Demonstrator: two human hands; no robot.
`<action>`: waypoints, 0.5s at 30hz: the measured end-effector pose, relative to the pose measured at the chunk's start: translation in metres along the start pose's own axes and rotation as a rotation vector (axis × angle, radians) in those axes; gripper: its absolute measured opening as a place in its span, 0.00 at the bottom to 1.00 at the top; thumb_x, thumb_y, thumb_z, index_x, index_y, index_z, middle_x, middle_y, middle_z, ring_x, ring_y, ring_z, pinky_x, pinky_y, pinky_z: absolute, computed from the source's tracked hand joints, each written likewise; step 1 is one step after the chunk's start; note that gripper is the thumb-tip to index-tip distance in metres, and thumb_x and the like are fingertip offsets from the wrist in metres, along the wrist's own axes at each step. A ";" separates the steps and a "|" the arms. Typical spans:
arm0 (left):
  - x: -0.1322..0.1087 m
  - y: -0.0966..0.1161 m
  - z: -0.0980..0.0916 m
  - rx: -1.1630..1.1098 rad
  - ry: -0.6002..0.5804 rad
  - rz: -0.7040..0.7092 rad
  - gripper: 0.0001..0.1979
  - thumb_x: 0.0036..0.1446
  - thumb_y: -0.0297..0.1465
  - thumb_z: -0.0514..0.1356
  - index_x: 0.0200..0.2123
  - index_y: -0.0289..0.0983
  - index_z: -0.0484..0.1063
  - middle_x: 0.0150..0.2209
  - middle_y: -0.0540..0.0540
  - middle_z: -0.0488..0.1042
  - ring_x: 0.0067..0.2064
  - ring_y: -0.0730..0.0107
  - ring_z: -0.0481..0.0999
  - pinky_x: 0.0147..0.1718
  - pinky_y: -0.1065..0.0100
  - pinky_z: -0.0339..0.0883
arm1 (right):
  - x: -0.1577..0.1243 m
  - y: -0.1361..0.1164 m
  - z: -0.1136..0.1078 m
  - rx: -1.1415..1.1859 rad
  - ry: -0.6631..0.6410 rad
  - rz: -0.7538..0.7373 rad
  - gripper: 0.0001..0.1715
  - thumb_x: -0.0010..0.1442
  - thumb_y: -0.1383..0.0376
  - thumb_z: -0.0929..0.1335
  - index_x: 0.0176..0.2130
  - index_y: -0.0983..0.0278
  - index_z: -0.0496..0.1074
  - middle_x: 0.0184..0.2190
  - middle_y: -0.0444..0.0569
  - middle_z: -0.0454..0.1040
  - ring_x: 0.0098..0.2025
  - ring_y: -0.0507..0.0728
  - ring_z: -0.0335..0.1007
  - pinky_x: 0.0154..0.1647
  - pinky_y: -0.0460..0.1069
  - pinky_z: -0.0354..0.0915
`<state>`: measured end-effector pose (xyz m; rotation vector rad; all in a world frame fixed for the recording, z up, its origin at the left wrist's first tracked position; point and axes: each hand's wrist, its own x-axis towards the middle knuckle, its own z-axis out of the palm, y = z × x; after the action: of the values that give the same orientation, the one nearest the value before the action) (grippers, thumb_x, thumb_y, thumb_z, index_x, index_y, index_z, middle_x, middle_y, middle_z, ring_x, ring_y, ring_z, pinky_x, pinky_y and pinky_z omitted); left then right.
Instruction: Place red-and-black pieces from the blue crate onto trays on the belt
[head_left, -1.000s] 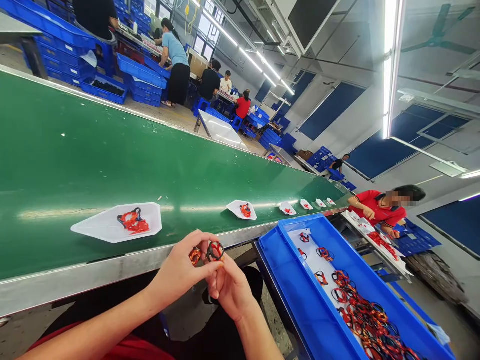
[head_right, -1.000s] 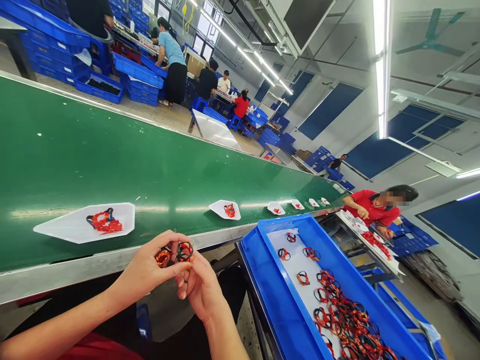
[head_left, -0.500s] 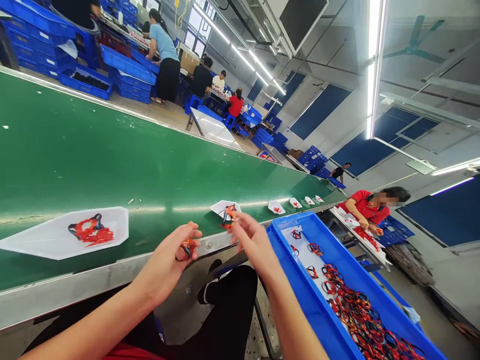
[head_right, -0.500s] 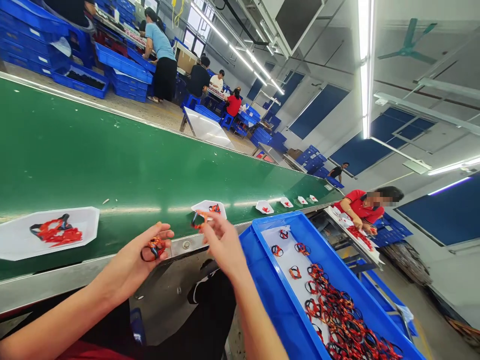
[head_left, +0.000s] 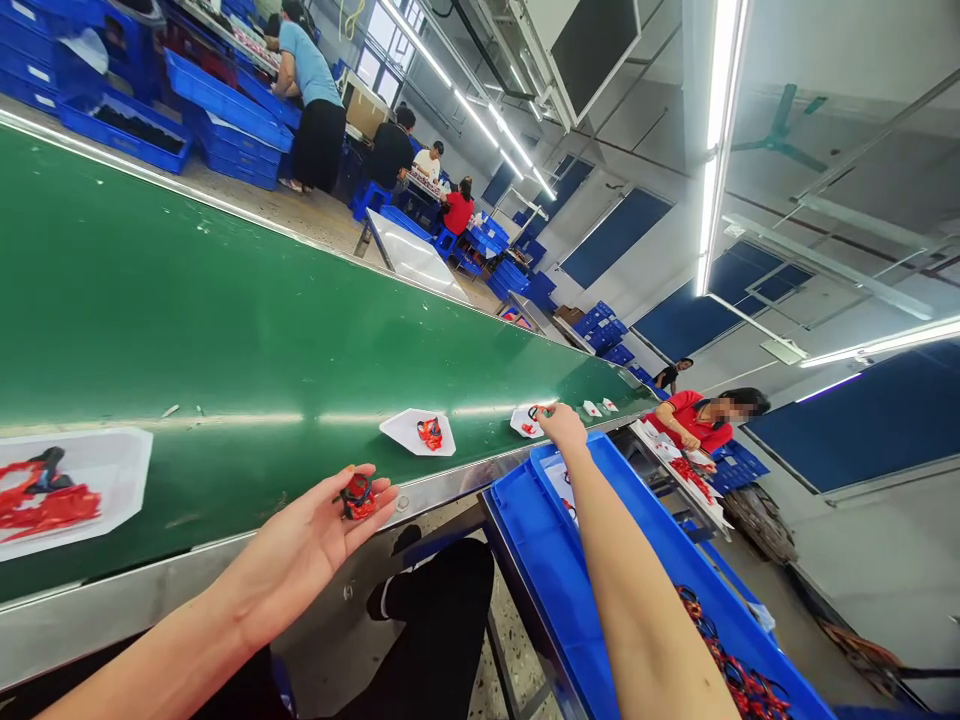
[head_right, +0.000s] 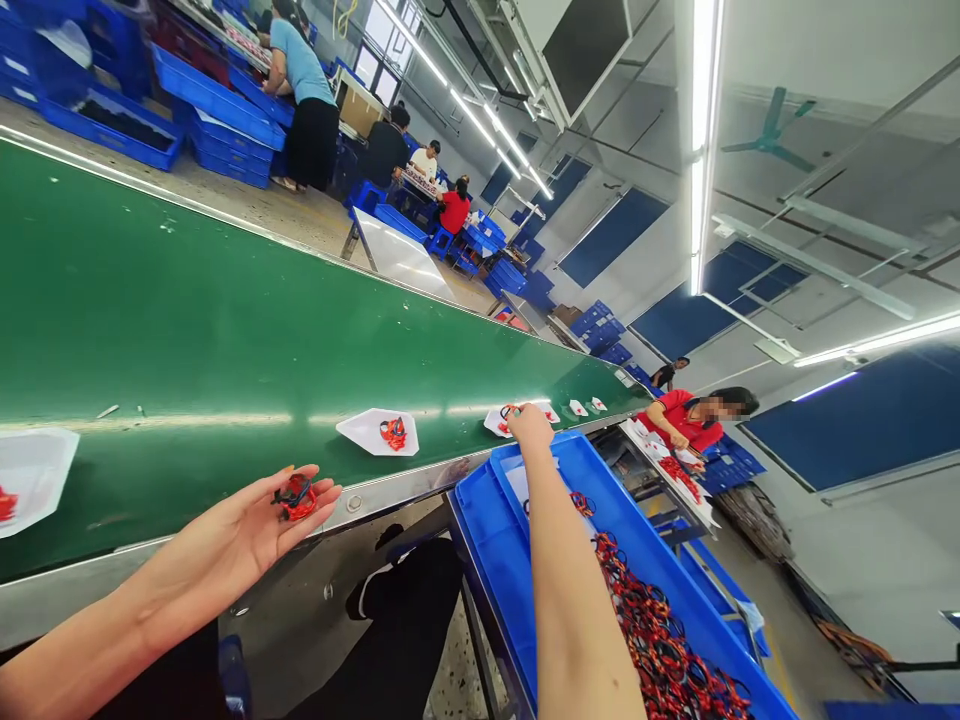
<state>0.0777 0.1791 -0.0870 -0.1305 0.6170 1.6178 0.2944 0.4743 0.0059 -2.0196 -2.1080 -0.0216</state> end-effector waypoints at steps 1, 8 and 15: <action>0.000 0.001 0.000 0.015 0.000 -0.007 0.08 0.59 0.26 0.54 0.39 0.30 0.71 0.40 0.37 0.74 0.46 0.58 0.76 0.42 0.62 0.75 | 0.002 0.001 0.000 0.024 -0.002 0.008 0.25 0.54 0.60 0.68 0.48 0.71 0.71 0.45 0.66 0.73 0.48 0.66 0.70 0.44 0.55 0.63; 0.001 -0.005 0.000 0.060 -0.065 -0.077 0.13 0.56 0.38 0.58 0.39 0.35 0.71 0.29 0.50 0.68 0.19 0.84 0.62 0.11 0.80 0.58 | -0.033 -0.029 -0.009 0.361 -0.174 -0.209 0.23 0.61 0.60 0.61 0.53 0.69 0.65 0.39 0.57 0.76 0.31 0.52 0.72 0.27 0.45 0.66; -0.004 -0.019 0.003 0.159 -0.207 -0.098 0.20 0.57 0.48 0.52 0.37 0.36 0.69 0.29 0.51 0.65 0.19 0.83 0.56 0.12 0.80 0.49 | -0.180 -0.077 -0.024 0.543 -0.488 -0.927 0.18 0.59 0.63 0.65 0.50 0.59 0.68 0.37 0.46 0.74 0.25 0.48 0.66 0.27 0.44 0.63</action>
<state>0.0974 0.1771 -0.0890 0.1215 0.5676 1.4595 0.2269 0.2892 0.0102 -0.6823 -2.7321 0.8494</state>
